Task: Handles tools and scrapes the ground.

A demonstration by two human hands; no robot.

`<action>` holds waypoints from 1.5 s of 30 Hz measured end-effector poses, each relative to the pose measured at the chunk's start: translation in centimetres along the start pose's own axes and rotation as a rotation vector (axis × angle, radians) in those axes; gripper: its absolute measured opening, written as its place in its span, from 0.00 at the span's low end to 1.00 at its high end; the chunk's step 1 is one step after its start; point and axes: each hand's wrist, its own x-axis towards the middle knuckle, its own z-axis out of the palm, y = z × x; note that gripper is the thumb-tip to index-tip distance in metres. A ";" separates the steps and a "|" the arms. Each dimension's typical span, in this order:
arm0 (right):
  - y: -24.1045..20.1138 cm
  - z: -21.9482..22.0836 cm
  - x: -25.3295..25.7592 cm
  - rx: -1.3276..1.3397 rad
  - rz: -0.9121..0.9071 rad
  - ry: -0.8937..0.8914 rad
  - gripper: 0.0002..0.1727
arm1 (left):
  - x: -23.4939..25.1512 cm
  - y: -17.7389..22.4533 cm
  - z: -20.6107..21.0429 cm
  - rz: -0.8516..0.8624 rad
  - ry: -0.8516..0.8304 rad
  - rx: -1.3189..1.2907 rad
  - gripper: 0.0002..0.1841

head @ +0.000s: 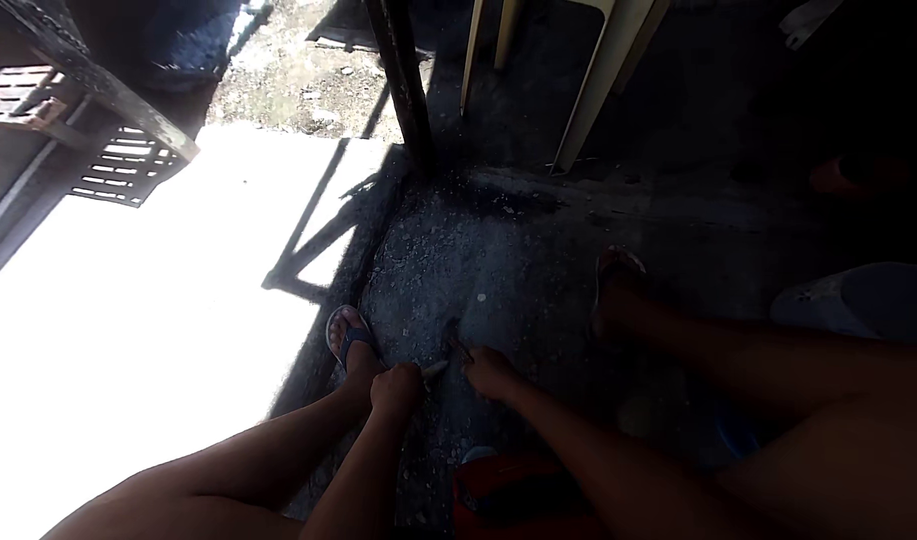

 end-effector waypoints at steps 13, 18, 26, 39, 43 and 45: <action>-0.1 0.2 -0.1 0.085 -0.058 0.151 0.16 | -0.4 -0.2 0.2 0.029 0.043 0.042 0.18; -1.2 -0.3 -0.5 0.085 -0.157 0.299 0.23 | -0.2 -0.8 0.8 0.045 0.071 0.042 0.20; -1.0 -0.3 0.0 0.088 -0.118 0.262 0.25 | 0.3 -0.9 0.8 0.028 0.060 0.031 0.18; -1.3 0.4 -1.1 0.094 -0.134 0.365 0.33 | -0.3 -0.8 0.8 -0.004 0.045 0.022 0.18; 0.3 0.1 0.0 0.074 -0.024 0.059 0.20 | -0.3 -0.4 0.6 -0.003 0.035 0.039 0.18; 0.3 0.2 0.0 0.093 -0.008 0.062 0.18 | -0.3 -0.5 0.8 -0.006 0.032 0.035 0.17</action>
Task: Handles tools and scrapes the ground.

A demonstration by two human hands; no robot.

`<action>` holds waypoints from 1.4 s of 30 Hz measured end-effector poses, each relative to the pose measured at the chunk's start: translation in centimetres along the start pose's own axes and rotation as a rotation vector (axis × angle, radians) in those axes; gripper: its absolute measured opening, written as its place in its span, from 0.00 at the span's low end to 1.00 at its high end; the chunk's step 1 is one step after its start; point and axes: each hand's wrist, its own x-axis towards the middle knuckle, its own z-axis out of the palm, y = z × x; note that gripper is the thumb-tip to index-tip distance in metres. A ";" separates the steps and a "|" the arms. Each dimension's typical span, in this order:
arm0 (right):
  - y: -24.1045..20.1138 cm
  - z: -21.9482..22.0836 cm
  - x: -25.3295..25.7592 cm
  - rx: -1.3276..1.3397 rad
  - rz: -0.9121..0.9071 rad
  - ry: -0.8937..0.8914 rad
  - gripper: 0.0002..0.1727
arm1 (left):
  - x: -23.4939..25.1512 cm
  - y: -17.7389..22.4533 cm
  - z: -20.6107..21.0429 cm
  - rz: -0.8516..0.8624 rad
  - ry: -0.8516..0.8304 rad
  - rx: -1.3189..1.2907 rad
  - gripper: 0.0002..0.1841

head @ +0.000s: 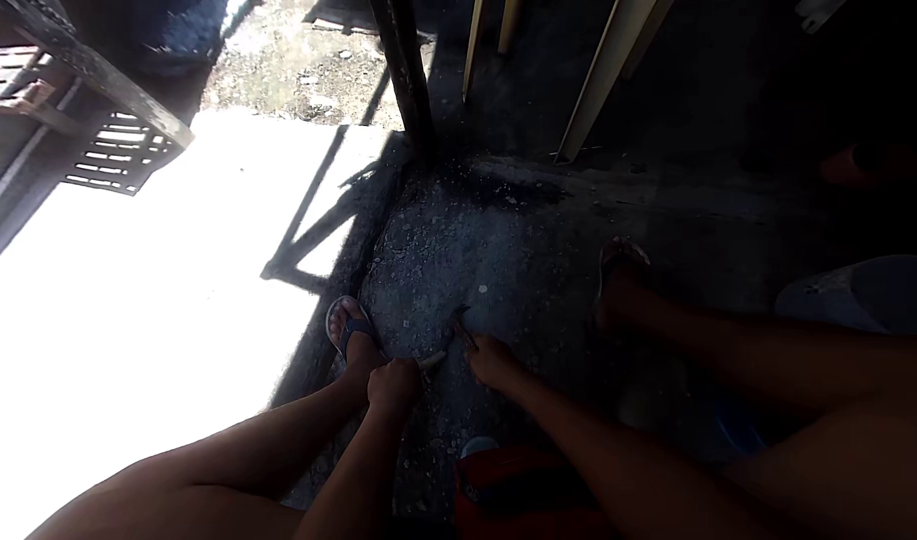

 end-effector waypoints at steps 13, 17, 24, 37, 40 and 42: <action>0.7 1.4 -0.9 -0.116 -0.003 -0.097 0.18 | -0.6 -0.6 2.1 0.038 -0.016 0.058 0.16; -0.8 0.7 -1.6 -0.081 -0.113 0.118 0.24 | -0.4 -1.6 2.9 -0.016 -0.055 -0.044 0.18; -1.3 0.1 -1.8 0.020 -0.199 0.330 0.31 | 0.9 -1.7 3.1 -0.005 -0.031 -0.125 0.20; 0.0 0.8 -1.1 -0.118 -0.114 0.138 0.28 | 1.0 -1.7 3.9 -0.025 -0.046 -0.102 0.21; 0.3 1.4 -1.1 -0.183 -0.082 -0.005 0.19 | 1.2 -1.7 4.1 -0.025 -0.042 -0.094 0.21; -0.3 1.7 -1.9 -0.206 -0.133 0.072 0.23 | 1.1 -1.8 4.2 -0.036 -0.048 -0.128 0.20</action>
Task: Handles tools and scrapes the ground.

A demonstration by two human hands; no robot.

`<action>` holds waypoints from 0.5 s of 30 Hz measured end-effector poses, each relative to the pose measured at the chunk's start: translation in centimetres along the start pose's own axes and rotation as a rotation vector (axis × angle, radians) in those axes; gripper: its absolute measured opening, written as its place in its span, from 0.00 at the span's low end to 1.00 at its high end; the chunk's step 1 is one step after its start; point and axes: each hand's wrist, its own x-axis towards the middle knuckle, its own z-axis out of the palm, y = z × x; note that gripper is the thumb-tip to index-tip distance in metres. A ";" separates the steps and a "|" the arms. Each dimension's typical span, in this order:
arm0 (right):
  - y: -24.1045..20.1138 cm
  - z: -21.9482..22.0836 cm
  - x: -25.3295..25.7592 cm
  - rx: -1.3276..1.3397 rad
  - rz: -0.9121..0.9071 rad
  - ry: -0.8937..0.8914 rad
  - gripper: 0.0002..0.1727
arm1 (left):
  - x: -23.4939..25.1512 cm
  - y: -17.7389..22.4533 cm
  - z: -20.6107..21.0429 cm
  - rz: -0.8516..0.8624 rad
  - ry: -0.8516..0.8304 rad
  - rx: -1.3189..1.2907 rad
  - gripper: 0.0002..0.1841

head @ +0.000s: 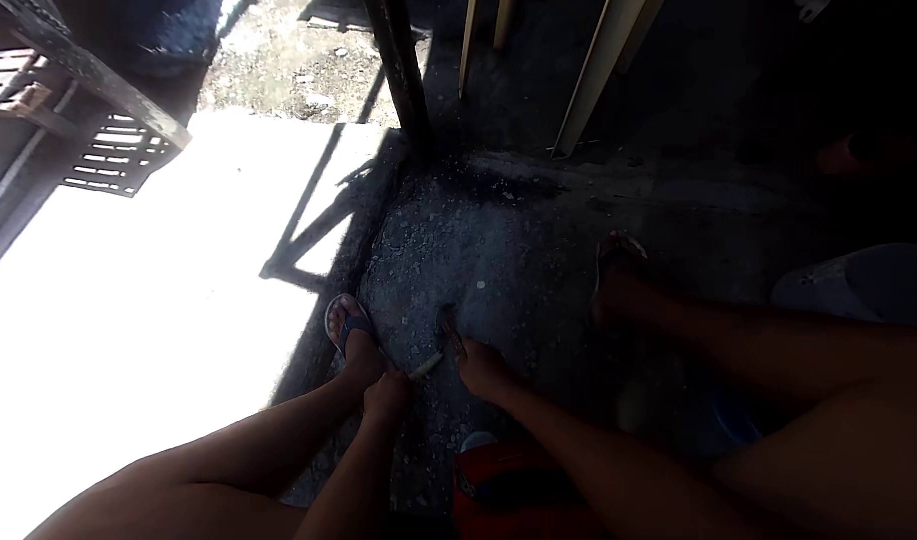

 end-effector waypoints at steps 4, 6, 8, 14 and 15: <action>-0.8 -0.5 -0.5 0.045 -0.035 0.261 0.32 | 0.1 -0.2 0.2 -0.009 -0.018 -0.005 0.20; -0.4 -0.8 -0.2 0.035 -0.004 0.233 0.33 | 0.1 -0.1 0.0 -0.011 -0.011 0.002 0.20; 0.6 -0.9 0.2 0.008 0.042 0.044 0.26 | -0.2 0.1 -0.6 -0.004 -0.008 0.025 0.20; 0.5 0.1 -0.3 -0.072 0.025 0.047 0.29 | -0.2 0.3 -0.7 0.005 0.009 0.030 0.20; 0.3 -0.2 -0.3 -0.048 0.022 0.127 0.29 | -0.1 0.2 -0.7 0.004 0.009 0.032 0.20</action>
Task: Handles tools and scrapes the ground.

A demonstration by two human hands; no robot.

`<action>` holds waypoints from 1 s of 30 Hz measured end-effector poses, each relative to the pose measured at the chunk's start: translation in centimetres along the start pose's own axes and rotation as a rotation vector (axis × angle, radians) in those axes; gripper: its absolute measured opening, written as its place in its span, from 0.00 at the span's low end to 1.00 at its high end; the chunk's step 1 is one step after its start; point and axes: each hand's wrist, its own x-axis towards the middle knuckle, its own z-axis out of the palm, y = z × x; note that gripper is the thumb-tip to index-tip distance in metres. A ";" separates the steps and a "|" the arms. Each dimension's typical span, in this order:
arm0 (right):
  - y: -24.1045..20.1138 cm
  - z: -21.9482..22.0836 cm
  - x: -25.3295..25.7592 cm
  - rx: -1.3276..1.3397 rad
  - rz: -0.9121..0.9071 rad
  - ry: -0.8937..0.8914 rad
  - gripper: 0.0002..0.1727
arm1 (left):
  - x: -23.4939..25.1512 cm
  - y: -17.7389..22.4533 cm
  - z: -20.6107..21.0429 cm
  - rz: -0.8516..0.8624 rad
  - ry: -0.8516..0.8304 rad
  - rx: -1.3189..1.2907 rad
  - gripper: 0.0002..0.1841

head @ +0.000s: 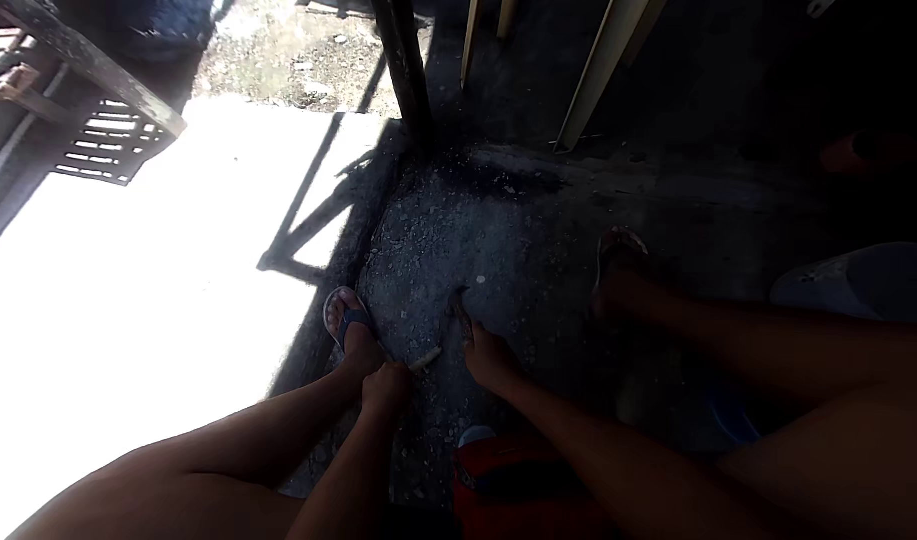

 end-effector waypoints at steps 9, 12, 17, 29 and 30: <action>0.7 -0.5 0.9 0.059 0.078 -0.181 0.22 | -0.3 0.3 -0.6 0.004 0.003 0.052 0.20; 0.3 -0.7 0.4 0.080 0.049 -0.014 0.27 | -0.4 0.3 -0.4 0.007 -0.002 0.053 0.19; 0.1 -0.5 0.7 0.070 0.027 -0.059 0.30 | -0.5 0.4 -0.6 0.012 0.001 0.079 0.19; 1.1 -1.3 1.5 0.083 0.071 -0.232 0.22 | -0.6 0.6 -1.1 0.040 0.005 0.094 0.17; 1.1 -1.5 1.7 0.084 0.079 -0.240 0.20 | -0.6 0.6 -1.3 0.041 0.005 0.098 0.17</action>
